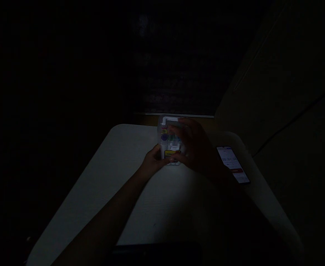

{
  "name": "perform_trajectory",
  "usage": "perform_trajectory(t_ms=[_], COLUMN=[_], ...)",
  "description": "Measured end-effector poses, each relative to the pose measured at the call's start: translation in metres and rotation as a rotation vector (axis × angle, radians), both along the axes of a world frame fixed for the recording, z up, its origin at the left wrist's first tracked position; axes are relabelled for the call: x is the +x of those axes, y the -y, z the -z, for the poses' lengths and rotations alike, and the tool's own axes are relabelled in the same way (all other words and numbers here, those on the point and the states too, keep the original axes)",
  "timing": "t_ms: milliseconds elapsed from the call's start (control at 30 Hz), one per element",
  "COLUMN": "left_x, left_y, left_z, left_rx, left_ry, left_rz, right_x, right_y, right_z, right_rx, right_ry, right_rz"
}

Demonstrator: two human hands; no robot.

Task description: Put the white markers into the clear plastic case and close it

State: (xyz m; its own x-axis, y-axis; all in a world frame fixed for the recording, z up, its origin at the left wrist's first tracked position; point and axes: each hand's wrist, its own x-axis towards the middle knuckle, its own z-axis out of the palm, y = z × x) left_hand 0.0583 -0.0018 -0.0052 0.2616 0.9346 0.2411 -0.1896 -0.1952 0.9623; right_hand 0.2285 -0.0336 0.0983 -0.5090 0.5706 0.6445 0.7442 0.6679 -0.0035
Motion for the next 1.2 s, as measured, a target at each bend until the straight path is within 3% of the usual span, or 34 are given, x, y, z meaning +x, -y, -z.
perform_trajectory(t_ms=[533, 900, 1200], left_x=[0.003, 0.003, 0.008], left_y=[0.002, 0.002, 0.002], left_z=[-0.002, -0.003, -0.011], left_rx=[0.069, 0.069, 0.061], left_ry=[-0.064, -0.112, -0.137], left_rz=[-0.027, -0.034, -0.056], right_x=[-0.013, -0.018, -0.025], right_y=[0.006, 0.014, 0.024], right_z=[0.008, 0.003, 0.003], right_rx=[0.135, 0.165, 0.171], right_ry=[-0.156, -0.143, -0.064], right_rz=[0.106, 0.131, 0.271])
